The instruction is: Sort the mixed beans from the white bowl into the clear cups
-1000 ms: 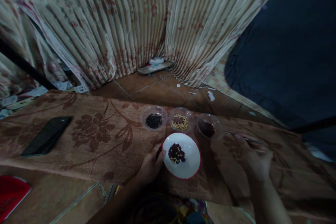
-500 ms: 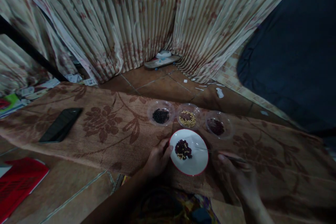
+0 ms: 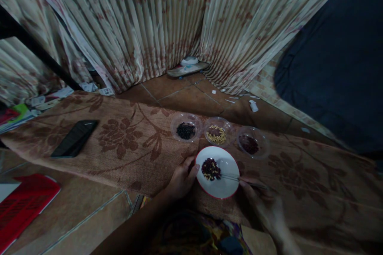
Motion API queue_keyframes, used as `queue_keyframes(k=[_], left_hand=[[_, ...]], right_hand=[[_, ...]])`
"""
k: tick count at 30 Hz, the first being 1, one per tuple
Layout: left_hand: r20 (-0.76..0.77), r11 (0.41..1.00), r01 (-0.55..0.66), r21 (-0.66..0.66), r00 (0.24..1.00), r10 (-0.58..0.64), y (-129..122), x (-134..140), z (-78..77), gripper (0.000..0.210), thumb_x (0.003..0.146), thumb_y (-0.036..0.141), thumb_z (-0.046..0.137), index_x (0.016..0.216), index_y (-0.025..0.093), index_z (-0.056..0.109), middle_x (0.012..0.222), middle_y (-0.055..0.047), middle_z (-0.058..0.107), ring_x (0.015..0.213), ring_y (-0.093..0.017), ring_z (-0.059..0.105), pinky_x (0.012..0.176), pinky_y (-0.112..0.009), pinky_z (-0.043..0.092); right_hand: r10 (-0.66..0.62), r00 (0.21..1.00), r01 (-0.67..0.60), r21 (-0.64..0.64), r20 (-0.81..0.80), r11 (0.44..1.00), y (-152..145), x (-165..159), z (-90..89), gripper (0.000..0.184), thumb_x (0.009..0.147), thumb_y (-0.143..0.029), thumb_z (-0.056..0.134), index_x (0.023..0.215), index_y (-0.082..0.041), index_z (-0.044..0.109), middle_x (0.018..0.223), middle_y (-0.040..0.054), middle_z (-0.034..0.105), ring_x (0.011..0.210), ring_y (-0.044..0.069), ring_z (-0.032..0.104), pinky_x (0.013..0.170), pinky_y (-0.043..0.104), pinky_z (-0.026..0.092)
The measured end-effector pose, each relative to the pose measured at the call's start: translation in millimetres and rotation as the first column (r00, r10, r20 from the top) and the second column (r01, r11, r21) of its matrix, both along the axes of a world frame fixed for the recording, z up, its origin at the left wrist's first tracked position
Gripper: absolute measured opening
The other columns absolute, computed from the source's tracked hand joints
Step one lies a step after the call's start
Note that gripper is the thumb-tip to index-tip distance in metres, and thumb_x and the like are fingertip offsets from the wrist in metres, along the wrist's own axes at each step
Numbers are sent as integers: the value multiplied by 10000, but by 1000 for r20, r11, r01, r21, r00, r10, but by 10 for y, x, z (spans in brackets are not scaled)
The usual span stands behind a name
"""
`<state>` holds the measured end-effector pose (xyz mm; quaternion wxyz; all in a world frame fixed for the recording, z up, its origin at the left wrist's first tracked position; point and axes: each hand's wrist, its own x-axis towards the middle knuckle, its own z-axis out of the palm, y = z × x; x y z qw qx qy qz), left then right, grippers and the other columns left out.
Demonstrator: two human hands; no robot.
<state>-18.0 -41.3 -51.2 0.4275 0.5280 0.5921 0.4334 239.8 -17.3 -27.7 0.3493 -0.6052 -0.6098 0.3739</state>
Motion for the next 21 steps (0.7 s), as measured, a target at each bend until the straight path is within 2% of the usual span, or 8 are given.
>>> queue_keyframes(k=[6,12,21], left_hand=[[1,1000,16,-8,1000,-16,2,-1,9,357,943,368,438,1243,212,551,1107,-44,699,988,-195,650,905,-315,500],[-4,1000,12,2,1000,-12,2,0,-5,341,943,368,447,1223,209,560,1095,-37,701,984,-187,651,905,-302,498],[7,1000,20,-8,1000,-20,-3,-9,25,351,936,352,455,1240,206,553,1124,-35,702,987,-192,658,901,-301,505]], right_hand=[[-13,999,13,-1,-38,1000,14,-11,-26,242,726,-444,704,794,-214,740,872,75,737,843,231,683,785,365,563],[43,999,-42,46,-21,998,32,-11,-19,232,740,-446,691,768,-220,730,884,70,732,864,228,672,811,365,543],[1,1000,-1,30,-6,1000,27,14,-41,250,731,-460,695,769,-216,730,876,79,730,869,242,667,824,395,535]])
